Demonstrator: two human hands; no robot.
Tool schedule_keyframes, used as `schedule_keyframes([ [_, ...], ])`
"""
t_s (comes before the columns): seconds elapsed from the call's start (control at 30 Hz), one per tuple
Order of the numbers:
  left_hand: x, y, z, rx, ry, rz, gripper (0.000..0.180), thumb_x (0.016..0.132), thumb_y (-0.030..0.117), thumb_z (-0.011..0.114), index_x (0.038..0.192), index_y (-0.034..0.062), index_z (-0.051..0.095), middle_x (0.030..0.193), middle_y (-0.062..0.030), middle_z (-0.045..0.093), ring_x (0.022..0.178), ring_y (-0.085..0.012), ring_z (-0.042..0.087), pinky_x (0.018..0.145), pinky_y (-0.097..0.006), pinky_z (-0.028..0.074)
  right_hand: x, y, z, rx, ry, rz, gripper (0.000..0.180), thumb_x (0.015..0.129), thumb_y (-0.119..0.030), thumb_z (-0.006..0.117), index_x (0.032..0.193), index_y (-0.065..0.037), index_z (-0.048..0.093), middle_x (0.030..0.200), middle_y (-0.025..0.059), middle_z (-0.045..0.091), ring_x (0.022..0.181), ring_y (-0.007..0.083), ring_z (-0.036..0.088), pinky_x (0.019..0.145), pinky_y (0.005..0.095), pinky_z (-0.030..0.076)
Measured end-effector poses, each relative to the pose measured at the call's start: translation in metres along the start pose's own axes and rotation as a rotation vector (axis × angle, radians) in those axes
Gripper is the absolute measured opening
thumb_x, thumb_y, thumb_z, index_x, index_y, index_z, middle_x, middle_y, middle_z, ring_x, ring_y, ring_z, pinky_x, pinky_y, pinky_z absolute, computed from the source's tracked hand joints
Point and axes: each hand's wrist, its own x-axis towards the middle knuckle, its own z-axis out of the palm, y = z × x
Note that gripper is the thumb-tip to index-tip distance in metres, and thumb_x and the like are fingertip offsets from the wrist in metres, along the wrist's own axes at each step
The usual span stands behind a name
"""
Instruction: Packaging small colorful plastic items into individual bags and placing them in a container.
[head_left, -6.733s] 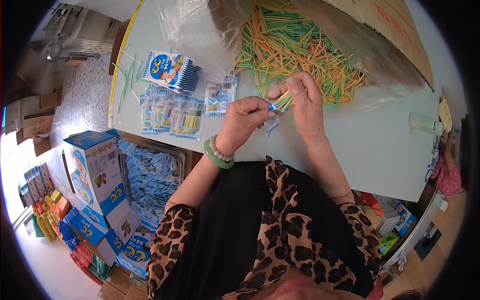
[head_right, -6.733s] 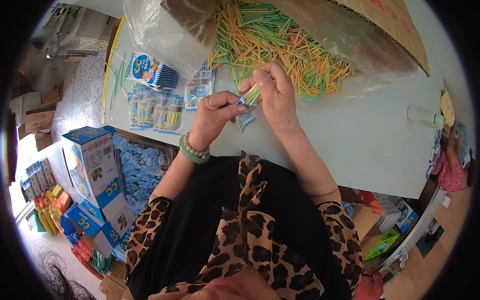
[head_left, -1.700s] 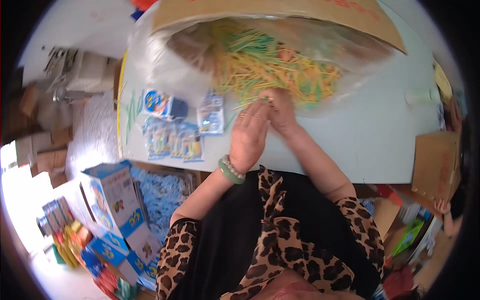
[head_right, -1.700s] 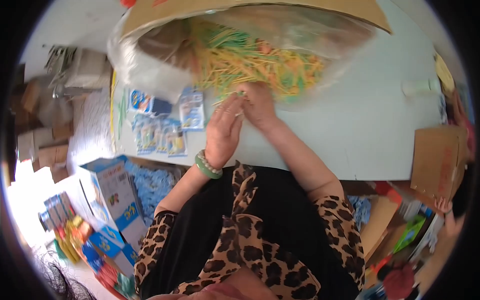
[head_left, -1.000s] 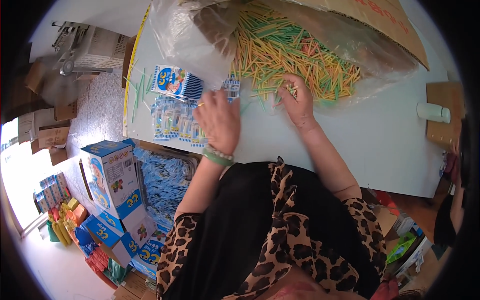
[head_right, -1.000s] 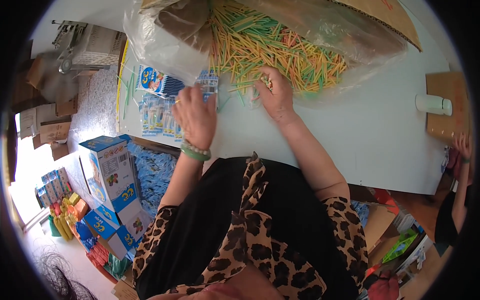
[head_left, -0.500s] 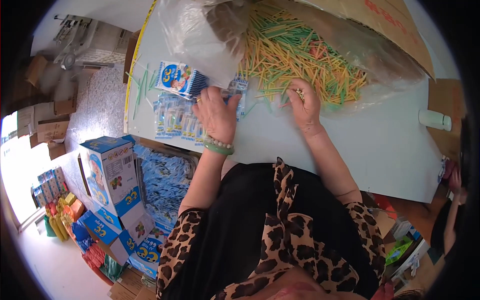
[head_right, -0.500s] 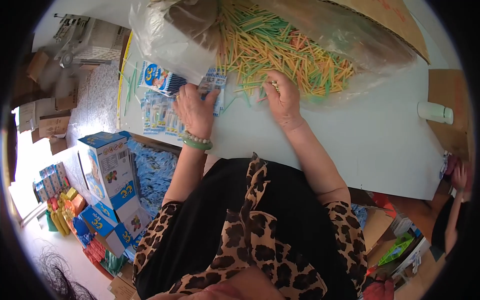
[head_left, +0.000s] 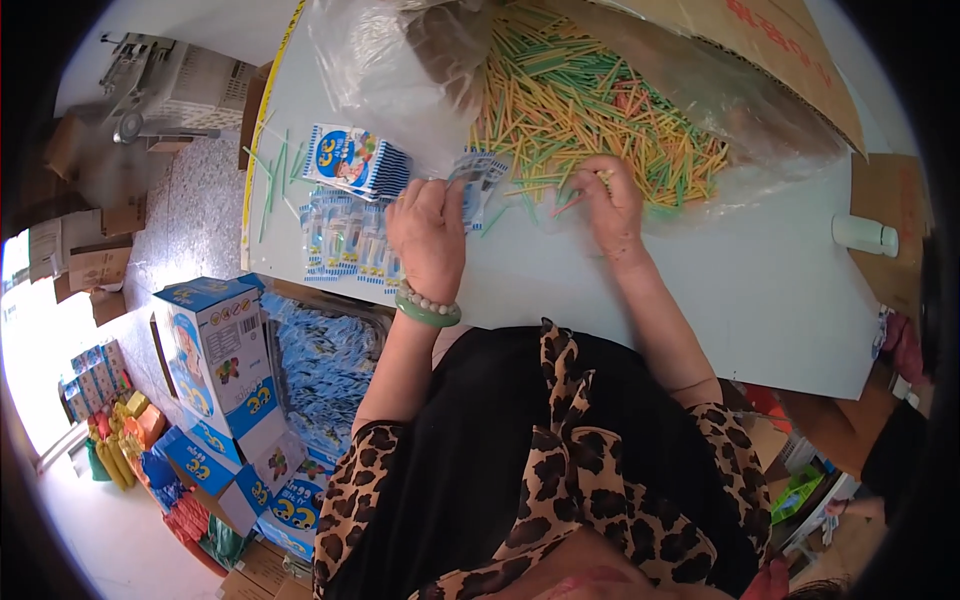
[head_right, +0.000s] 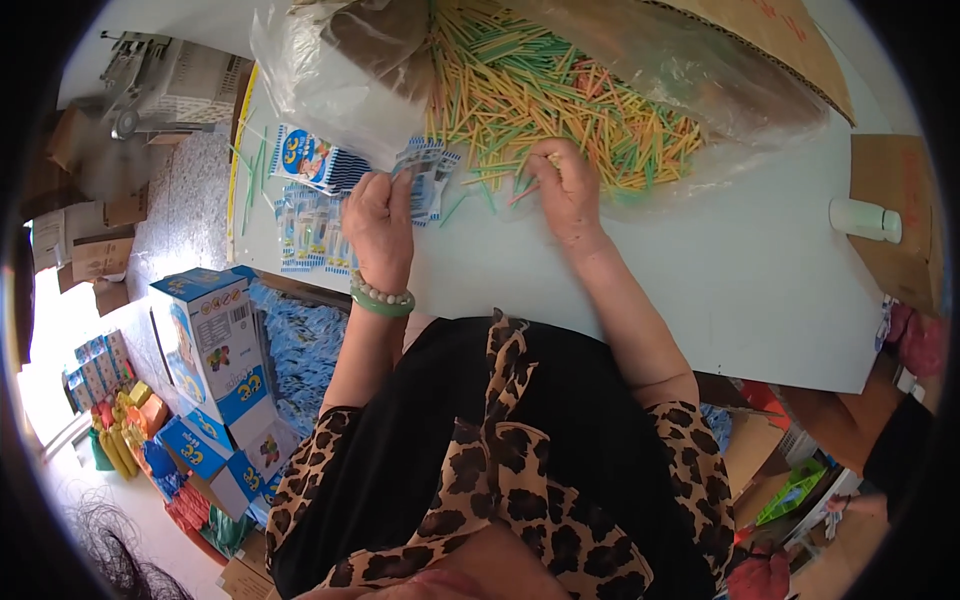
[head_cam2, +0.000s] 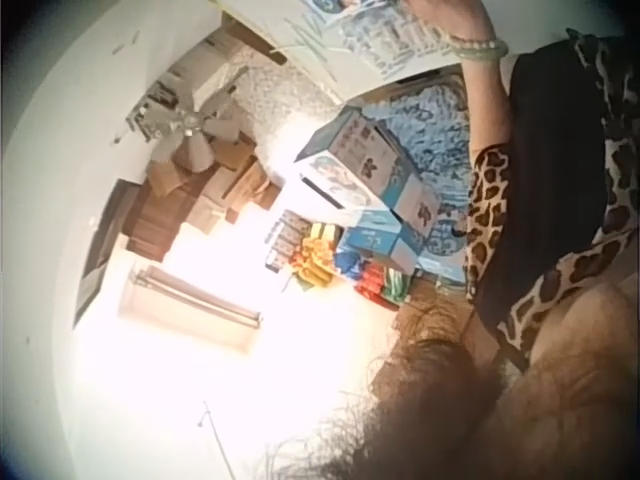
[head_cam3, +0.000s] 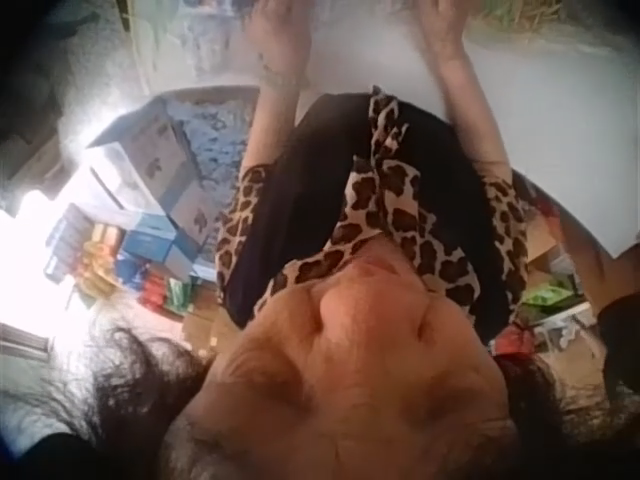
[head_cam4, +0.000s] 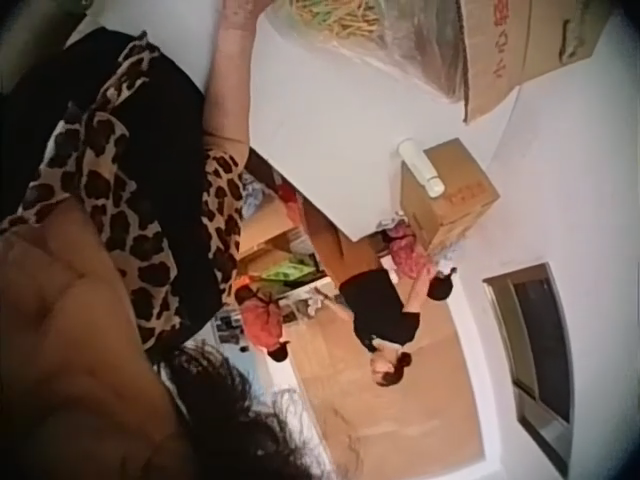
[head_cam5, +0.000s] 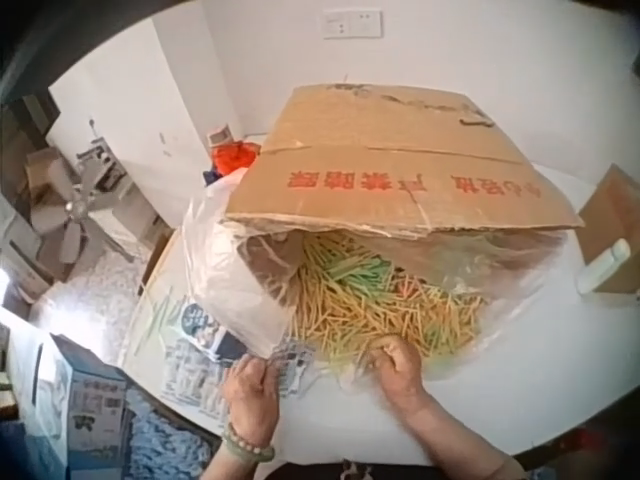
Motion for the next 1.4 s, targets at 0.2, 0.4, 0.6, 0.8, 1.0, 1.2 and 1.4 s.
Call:
schedule_keyframes([
  [0.2,0.001,-0.006,0.001,-0.745,-0.204,-0.367,0.030,0.087,0.006,0.062,0.065,0.0022,0.042,0.064,-0.0045,0.040,0.059,-0.0140,0.035,0.052,-0.028,0.032,0.024,-0.058,0.003,0.386,-0.304,0.518,0.016,0.091,-0.004,0.053,0.105,0.000,0.056,0.076,0.0006,0.055,0.066,0.0081,0.052,0.063,0.0236,0.045],
  [0.4,0.000,-0.004,-0.004,-0.841,-0.259,-0.368,0.025,0.088,0.006,0.062,0.070,-0.0013,0.046,0.063,-0.0026,0.042,0.060,-0.0094,0.035,0.053,-0.025,0.034,0.029,-0.043,0.030,-0.012,-0.587,0.413,0.022,0.087,-0.011,0.057,0.107,-0.003,0.057,0.072,0.0037,0.058,0.065,0.0113,0.057,0.059,0.0288,0.047],
  [0.6,-0.004,-0.005,-0.006,-0.538,-0.004,-0.197,0.016,0.086,0.003,0.062,0.074,-0.0016,0.052,0.063,-0.0032,0.046,0.063,-0.0056,0.040,0.055,-0.023,0.036,0.017,-0.033,0.048,-0.873,-0.465,0.081,0.019,0.086,-0.013,0.059,0.102,-0.003,0.059,0.078,0.0175,0.063,0.068,0.0231,0.064,0.062,0.0384,0.049],
  [0.8,-0.013,0.010,0.014,-0.993,-0.295,-0.521,0.004,0.084,0.000,0.061,0.080,-0.0005,0.059,0.070,0.0043,0.052,0.065,-0.0039,0.042,0.056,-0.022,0.038,0.025,-0.067,0.015,0.264,-0.441,0.541,0.018,0.088,-0.010,0.057,0.105,-0.003,0.058,0.072,0.0035,0.058,0.061,0.0096,0.055,0.057,0.0258,0.045],
  [1.0,-0.007,0.015,0.015,-0.911,-0.570,-0.451,0.011,0.088,0.003,0.060,0.095,-0.0040,0.064,0.082,0.0013,0.063,0.073,-0.0038,0.052,0.065,-0.021,0.044,0.016,-0.057,0.020,0.042,-0.389,0.444,0.012,0.088,-0.007,0.056,0.100,-0.004,0.058,0.070,-0.0025,0.053,0.062,0.0051,0.046,0.056,0.0206,0.040],
  [1.2,-0.006,0.011,0.022,-0.865,-0.402,-0.424,0.014,0.082,0.006,0.069,0.071,-0.0012,0.062,0.063,0.0035,0.053,0.061,-0.0023,0.043,0.052,-0.022,0.036,0.013,-0.048,0.018,0.309,-0.461,0.529,0.027,0.088,-0.006,0.057,0.115,-0.006,0.055,0.073,-0.0037,0.053,0.064,0.0038,0.045,0.057,0.0196,0.040],
  [1.4,0.001,0.000,0.019,-0.999,-0.183,-0.584,0.024,0.076,0.002,0.074,0.063,0.0036,0.054,0.058,0.0061,0.046,0.056,-0.0018,0.035,0.048,-0.023,0.032,-0.007,-0.031,0.046,-0.457,-0.529,0.123,0.048,0.085,-0.016,0.063,0.128,-0.007,0.046,0.083,0.0155,0.063,0.066,0.0253,0.061,0.062,0.0346,0.049],
])
